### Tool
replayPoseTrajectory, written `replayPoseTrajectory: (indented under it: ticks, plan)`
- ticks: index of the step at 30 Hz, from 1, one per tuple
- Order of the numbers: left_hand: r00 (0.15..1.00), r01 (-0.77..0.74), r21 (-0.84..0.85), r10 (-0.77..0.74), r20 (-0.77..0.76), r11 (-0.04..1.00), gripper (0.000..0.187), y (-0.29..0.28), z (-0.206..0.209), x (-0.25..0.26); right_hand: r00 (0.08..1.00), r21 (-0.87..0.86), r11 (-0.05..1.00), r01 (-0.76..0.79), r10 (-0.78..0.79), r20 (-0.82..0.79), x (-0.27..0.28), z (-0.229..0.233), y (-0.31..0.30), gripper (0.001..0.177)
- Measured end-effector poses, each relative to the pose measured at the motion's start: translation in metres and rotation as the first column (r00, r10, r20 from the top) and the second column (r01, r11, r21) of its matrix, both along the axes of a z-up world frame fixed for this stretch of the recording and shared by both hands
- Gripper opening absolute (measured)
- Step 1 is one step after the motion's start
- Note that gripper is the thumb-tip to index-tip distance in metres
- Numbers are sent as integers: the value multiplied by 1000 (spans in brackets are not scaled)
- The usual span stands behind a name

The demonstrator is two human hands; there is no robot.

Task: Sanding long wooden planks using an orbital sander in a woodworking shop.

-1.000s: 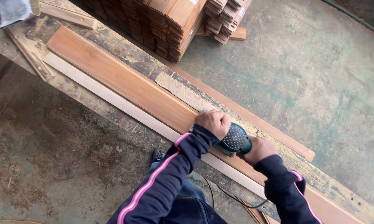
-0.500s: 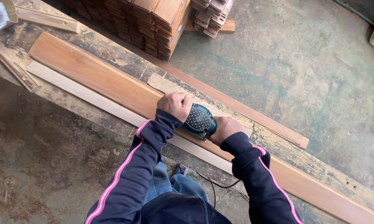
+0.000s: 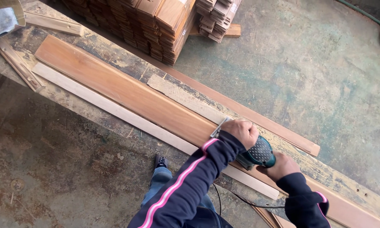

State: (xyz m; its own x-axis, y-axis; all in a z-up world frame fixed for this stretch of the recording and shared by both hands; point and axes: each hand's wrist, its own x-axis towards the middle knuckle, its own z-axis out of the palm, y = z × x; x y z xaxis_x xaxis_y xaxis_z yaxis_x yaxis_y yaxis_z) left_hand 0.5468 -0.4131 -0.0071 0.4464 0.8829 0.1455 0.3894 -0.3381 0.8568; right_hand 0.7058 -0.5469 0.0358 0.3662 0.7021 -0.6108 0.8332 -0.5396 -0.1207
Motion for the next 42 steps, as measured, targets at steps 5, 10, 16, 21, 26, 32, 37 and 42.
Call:
replayPoseTrajectory:
  ticks: [5, 10, 16, 21, 26, 32, 37, 42]
  plan:
    - [999, 18, -44, -17, 29, 999, 28, -46, 7, 41, 997, -93, 994, 61, -56, 52, 52, -13, -51, 51]
    - [997, -12, -49, 16, 75, 999, 27, -77, 10, 50, 994, -195, 978, 68, -50, 97, 72, -22, -78, 54]
    - [996, 4, -44, 0, 93, 999, 28, -70, 9, 24, 994, -106, 991, 83, -75, 85, 33, -18, -76, 56]
    - [990, 112, -15, -110, 87, 994, 32, -37, 9, -18, 995, -58, 994, 94, -91, 45, -13, -20, -55, 54]
    - [992, 124, 2, -124, 31, 992, 29, 4, 11, -64, 995, -85, 992, 88, -85, 46, -75, 7, -4, 53]
    - [996, 87, 4, -87, 9, 996, 28, 52, 17, -123, 1000, -57, 998, 24, -25, -15, -133, 17, 52, 52]
    - [996, 72, 0, -72, -48, 997, 29, 91, 6, -167, 997, 8, 1000, 13, -12, -74, -173, 18, 92, 56]
    - [999, 39, 78, -37, -24, 996, 30, 126, 2, -210, 994, 86, 994, -62, 69, -88, -216, 27, 132, 50]
